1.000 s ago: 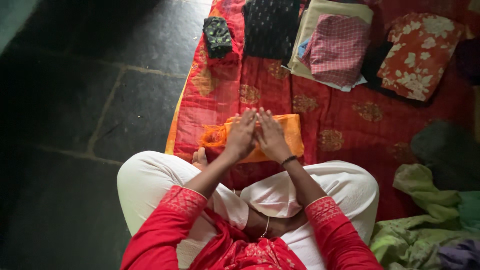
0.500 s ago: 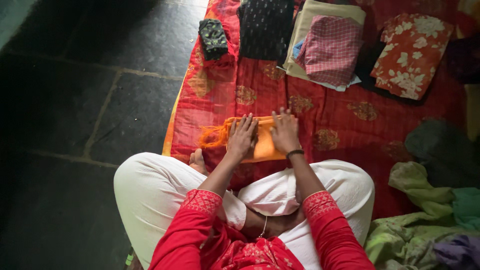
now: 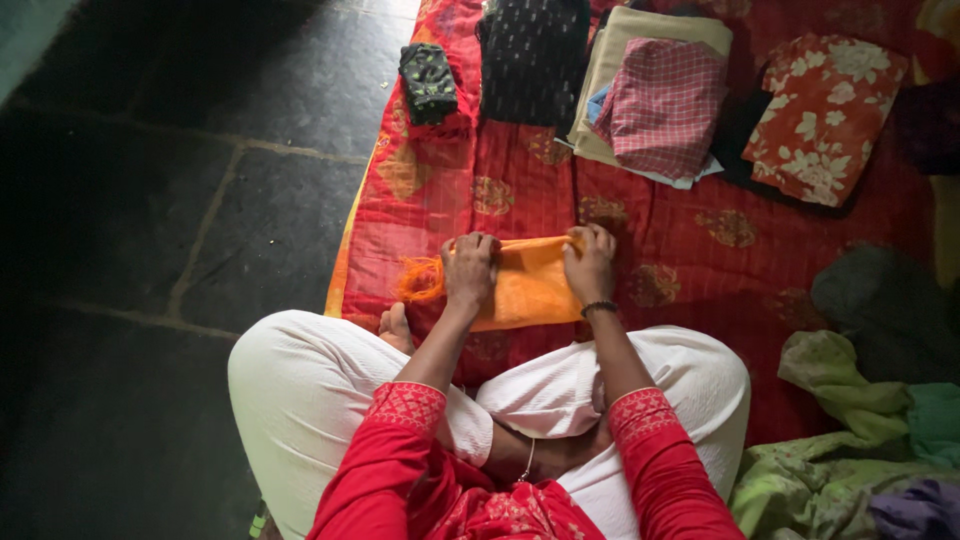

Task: The person sits cross-legged on a red patterned mat and folds several pieces of clothing by hand. They fold a white garment, an orange cloth, and a grey top, placing each folded item into a neat pile on the mat.

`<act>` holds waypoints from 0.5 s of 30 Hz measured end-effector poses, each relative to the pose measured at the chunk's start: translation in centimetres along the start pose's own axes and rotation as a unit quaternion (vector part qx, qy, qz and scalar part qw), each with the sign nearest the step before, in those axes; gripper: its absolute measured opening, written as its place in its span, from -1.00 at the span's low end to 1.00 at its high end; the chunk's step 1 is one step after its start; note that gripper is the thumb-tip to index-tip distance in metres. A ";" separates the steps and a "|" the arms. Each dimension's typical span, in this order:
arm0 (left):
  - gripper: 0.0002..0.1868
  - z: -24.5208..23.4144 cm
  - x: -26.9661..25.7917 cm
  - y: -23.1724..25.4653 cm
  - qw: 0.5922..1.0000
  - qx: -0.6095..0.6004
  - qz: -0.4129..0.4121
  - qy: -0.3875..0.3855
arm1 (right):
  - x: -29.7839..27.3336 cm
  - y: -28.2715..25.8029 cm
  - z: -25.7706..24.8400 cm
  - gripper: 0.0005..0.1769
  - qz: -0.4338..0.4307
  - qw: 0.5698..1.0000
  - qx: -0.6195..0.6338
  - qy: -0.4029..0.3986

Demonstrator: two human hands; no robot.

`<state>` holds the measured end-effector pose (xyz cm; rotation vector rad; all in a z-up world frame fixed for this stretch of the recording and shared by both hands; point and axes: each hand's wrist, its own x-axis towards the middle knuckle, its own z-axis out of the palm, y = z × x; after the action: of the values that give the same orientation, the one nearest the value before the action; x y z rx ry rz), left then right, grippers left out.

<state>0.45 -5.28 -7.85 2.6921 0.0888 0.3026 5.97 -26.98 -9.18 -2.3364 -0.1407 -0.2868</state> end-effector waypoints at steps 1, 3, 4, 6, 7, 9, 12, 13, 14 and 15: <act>-0.74 0.0 -0.1 0.2 1.000 0.008 0.002 0.003 | 0.0 -0.3 0.0 -0.59 -0.016 1.000 -0.025 0.000; -0.59 0.2 -0.4 0.7 0.997 0.041 0.040 0.046 | 0.1 -1.3 0.2 -0.43 -0.048 0.996 -0.074 0.000; -0.52 0.4 -0.5 1.0 0.994 0.058 0.059 0.066 | -0.1 -1.7 0.3 -0.43 -0.056 0.995 -0.085 -0.022; -0.38 1.1 -0.9 1.6 0.993 0.046 0.093 0.057 | -0.5 -2.4 0.8 -0.41 -0.073 0.989 -0.106 -0.068; -0.32 1.5 -1.1 1.8 0.992 0.040 0.110 0.052 | -0.8 -2.5 1.3 -0.40 -0.101 0.984 -0.126 -0.074; -0.27 2.6 -1.5 2.5 0.990 -0.028 0.139 -0.016 | -1.6 -2.2 2.1 -0.38 -0.157 0.970 -0.166 -0.088; -0.25 4.1 -2.7 3.0 0.988 -0.026 0.148 -0.047 | -2.0 -0.1 3.5 -0.21 -0.168 0.958 -0.178 -0.149; -0.26 4.5 -2.9 3.0 0.988 -0.008 0.145 -0.045 | -1.8 0.9 3.9 -0.14 -0.156 0.953 -0.181 -0.186; -0.23 4.7 -3.0 2.9 0.987 -0.017 0.145 -0.059 | -1.4 1.9 4.3 -0.07 -0.144 0.947 -0.184 -0.222; -0.20 4.7 -3.0 2.7 0.986 -0.026 0.146 -0.073 | -1.1 2.8 4.8 0.01 -0.131 0.939 -0.186 -0.258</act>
<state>-1.42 -9.95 -11.49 2.6633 -0.3548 0.1899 6.21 -25.55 -14.67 -2.7235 -0.7125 0.2020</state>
